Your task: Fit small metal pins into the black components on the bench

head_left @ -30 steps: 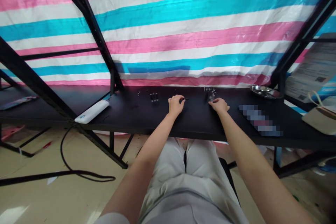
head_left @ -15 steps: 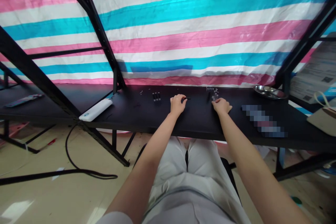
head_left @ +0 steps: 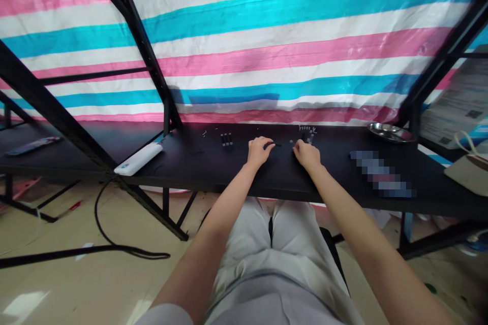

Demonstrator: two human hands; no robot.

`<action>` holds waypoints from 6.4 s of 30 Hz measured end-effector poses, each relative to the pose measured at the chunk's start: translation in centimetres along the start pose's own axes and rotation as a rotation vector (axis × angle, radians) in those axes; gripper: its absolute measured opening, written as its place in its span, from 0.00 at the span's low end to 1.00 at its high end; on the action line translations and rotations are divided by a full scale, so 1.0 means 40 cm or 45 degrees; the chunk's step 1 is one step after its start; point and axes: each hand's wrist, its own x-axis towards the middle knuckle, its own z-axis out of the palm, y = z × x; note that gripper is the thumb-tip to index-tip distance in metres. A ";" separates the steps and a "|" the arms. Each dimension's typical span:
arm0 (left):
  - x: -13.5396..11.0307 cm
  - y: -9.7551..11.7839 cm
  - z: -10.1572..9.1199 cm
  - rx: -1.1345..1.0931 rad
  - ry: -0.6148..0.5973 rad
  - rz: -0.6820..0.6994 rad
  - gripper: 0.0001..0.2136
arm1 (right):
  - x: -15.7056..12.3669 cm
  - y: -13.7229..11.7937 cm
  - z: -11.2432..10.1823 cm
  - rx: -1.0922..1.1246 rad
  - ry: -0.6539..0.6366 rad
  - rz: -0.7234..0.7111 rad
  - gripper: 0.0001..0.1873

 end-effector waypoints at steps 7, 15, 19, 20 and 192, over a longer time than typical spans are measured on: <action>0.003 0.006 -0.006 -0.048 -0.013 0.039 0.07 | -0.014 -0.040 -0.008 -0.171 0.011 -0.189 0.14; 0.001 0.005 0.000 -0.036 -0.013 0.061 0.08 | -0.014 -0.038 0.001 -0.224 0.066 -0.258 0.14; 0.001 0.006 0.002 -0.049 -0.034 0.093 0.08 | -0.014 -0.038 0.003 -0.240 0.086 -0.283 0.13; 0.000 0.006 0.003 -0.050 -0.033 0.106 0.08 | -0.015 -0.039 0.003 -0.244 0.092 -0.283 0.13; 0.010 -0.019 0.012 -0.047 -0.025 -0.079 0.07 | 0.056 0.041 0.038 0.093 -0.001 0.371 0.15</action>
